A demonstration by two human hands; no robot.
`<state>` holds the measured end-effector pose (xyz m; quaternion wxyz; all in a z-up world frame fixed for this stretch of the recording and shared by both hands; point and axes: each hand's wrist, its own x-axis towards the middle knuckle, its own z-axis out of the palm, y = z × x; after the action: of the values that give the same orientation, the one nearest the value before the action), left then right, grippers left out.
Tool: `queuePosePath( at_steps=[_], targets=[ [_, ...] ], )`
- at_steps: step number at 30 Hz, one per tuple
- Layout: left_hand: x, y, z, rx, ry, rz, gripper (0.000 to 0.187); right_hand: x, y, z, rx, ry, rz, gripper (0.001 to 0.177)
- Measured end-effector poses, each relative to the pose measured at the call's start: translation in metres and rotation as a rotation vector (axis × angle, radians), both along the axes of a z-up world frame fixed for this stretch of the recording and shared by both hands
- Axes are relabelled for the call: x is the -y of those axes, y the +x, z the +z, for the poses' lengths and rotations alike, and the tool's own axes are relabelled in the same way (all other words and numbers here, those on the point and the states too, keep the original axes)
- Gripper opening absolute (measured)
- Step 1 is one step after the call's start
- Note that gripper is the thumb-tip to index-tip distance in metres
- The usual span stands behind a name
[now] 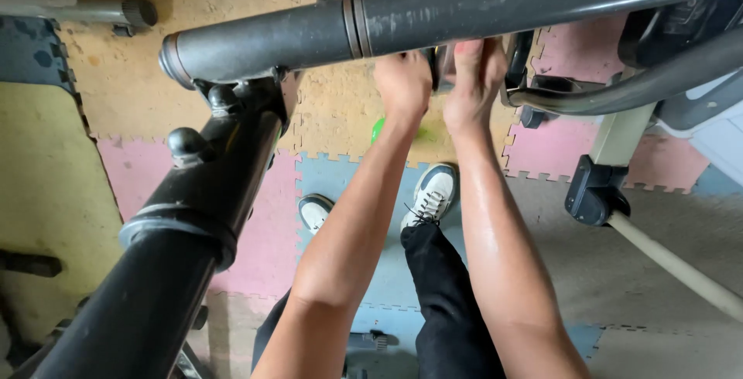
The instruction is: Wiping down an elliptical machine using a spray bottle and a cloth.
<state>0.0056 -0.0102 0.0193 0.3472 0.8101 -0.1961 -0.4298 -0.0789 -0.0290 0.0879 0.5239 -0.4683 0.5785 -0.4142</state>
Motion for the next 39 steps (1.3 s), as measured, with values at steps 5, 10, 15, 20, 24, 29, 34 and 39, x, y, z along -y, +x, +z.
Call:
queuePosePath(
  at_steps=[5,10,15,20,24,29,34,39],
  targets=[
    [0.048,0.027,0.107,-0.459,-0.629,0.142,0.031,-0.052,-0.017,-0.068,0.113,-0.098,0.05,0.071],
    [0.027,0.008,0.011,-0.052,-0.598,-0.131,0.023,-0.086,-0.046,-0.121,-0.059,-0.07,0.207,0.075],
    [-0.006,-0.019,-0.018,0.524,-0.531,-0.433,0.053,-0.048,-0.06,-0.05,-0.246,0.142,0.337,0.068],
    [-0.063,-0.019,-0.006,-0.527,-0.249,-0.11,0.076,0.03,-0.036,0.052,-0.036,-0.244,0.416,0.052],
    [-0.047,-0.031,-0.037,-0.577,-0.381,-0.007,0.071,0.043,0.005,0.051,-0.318,0.131,0.283,0.038],
    [0.015,-0.004,0.015,-0.441,-0.65,0.016,0.042,0.03,0.001,0.017,-0.193,-0.326,0.146,0.025],
    [0.051,0.013,0.023,-0.254,-0.6,-0.176,0.023,0.011,0.008,0.011,-0.141,-0.332,0.107,0.039],
    [0.061,0.022,0.06,-0.273,-0.309,-0.324,0.017,-0.029,-0.001,-0.038,-0.086,-0.163,0.026,0.066]
  ],
)
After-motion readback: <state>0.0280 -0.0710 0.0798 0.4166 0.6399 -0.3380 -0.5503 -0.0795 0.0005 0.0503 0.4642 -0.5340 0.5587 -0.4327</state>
